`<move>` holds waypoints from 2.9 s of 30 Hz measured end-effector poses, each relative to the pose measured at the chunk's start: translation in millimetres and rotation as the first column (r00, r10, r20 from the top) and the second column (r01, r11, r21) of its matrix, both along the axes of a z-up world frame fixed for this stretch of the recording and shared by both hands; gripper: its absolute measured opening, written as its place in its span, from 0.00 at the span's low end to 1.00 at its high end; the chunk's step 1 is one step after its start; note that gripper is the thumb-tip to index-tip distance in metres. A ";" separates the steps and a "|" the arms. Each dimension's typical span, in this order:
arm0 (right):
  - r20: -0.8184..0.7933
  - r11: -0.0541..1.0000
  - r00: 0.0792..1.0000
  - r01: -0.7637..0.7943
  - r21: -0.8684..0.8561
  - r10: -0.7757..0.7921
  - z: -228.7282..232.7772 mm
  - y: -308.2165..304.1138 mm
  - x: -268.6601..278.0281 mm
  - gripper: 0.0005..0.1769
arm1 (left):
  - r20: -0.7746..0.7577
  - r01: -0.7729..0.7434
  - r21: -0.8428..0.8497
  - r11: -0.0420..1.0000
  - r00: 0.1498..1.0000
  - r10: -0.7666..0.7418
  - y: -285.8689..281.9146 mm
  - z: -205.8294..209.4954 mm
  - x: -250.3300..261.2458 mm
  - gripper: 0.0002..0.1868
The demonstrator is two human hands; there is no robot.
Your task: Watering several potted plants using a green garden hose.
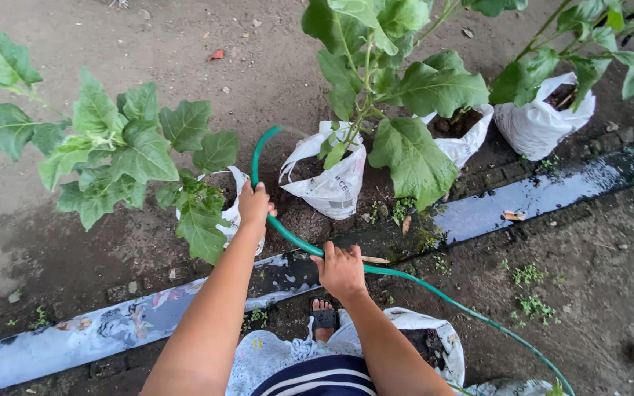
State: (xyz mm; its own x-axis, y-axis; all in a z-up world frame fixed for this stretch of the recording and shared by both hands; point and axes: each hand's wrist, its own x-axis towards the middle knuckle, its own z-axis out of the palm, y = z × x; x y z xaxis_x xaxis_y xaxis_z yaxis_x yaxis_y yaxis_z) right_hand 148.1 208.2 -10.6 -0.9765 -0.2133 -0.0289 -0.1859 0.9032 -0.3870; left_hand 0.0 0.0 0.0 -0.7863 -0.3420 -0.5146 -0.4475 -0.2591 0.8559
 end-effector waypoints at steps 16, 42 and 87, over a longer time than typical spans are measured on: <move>0.107 0.949 0.943 -0.307 -0.077 0.314 16.7 -58.3 6.6 0.24 | -0.018 -0.579 0.032 0.815 0.815 0.579 -91.9 24.4 97.0 0.12; 0.131 0.936 0.938 -0.335 0.107 0.321 46.5 -181.2 32.7 0.26 | 0.071 -0.442 0.129 0.888 0.897 0.436 -233.8 -1.5 104.4 0.06; -0.024 0.993 0.995 -0.095 0.067 0.096 41.0 -278.6 89.1 0.27 | 0.075 -0.242 0.193 0.951 0.970 0.231 -320.3 -8.8 100.8 0.03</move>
